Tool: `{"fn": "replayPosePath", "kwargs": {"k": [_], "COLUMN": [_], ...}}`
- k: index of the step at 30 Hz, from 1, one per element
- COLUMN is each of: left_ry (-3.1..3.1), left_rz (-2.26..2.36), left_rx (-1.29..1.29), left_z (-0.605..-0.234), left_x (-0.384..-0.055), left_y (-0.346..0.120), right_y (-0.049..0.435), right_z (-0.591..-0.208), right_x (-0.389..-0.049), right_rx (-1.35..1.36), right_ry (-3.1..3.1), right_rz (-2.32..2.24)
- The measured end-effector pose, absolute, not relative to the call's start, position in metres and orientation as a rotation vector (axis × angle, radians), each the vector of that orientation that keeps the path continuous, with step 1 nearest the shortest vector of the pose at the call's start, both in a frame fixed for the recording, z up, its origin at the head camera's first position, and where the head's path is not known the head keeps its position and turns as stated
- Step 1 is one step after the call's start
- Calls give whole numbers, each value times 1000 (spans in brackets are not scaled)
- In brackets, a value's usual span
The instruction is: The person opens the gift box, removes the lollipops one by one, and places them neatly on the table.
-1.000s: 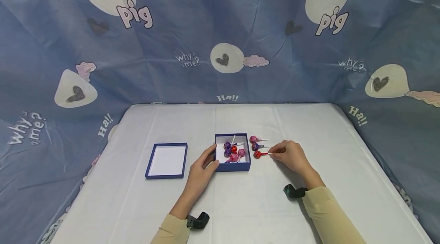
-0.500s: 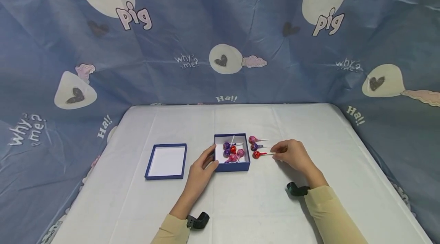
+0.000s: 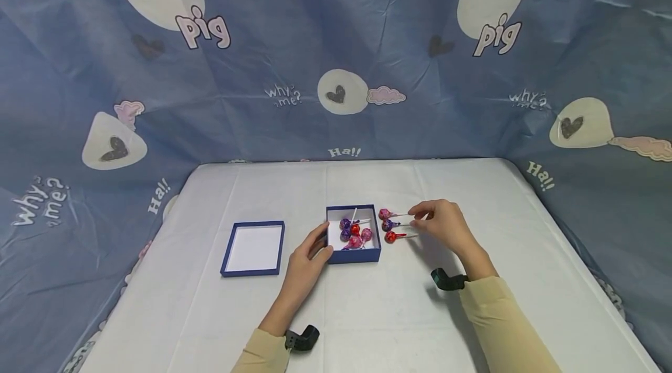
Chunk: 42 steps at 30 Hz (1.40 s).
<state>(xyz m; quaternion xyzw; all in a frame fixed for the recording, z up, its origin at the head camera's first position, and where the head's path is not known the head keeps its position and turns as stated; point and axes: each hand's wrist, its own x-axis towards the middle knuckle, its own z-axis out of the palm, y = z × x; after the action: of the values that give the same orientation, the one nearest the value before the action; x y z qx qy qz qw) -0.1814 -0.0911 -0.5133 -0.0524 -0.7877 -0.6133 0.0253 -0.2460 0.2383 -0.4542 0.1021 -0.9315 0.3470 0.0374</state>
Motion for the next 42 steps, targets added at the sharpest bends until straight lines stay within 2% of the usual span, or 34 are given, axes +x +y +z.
{"fn": "replayPosePath", "kwargs": {"k": [21, 42], "left_ry": [-2419, -2420], "left_rz": [-1883, -1920], "left_rx": [-176, -173], "left_z": [-513, -511], "left_x": [-182, -181], "left_y": [-97, -91], "right_y": [172, 133], "right_z": [-436, -448], "right_x": [-258, -271], "right_rx": [365, 537], "right_ry": [-2766, -2884], "right_rz": [1215, 1040]}}
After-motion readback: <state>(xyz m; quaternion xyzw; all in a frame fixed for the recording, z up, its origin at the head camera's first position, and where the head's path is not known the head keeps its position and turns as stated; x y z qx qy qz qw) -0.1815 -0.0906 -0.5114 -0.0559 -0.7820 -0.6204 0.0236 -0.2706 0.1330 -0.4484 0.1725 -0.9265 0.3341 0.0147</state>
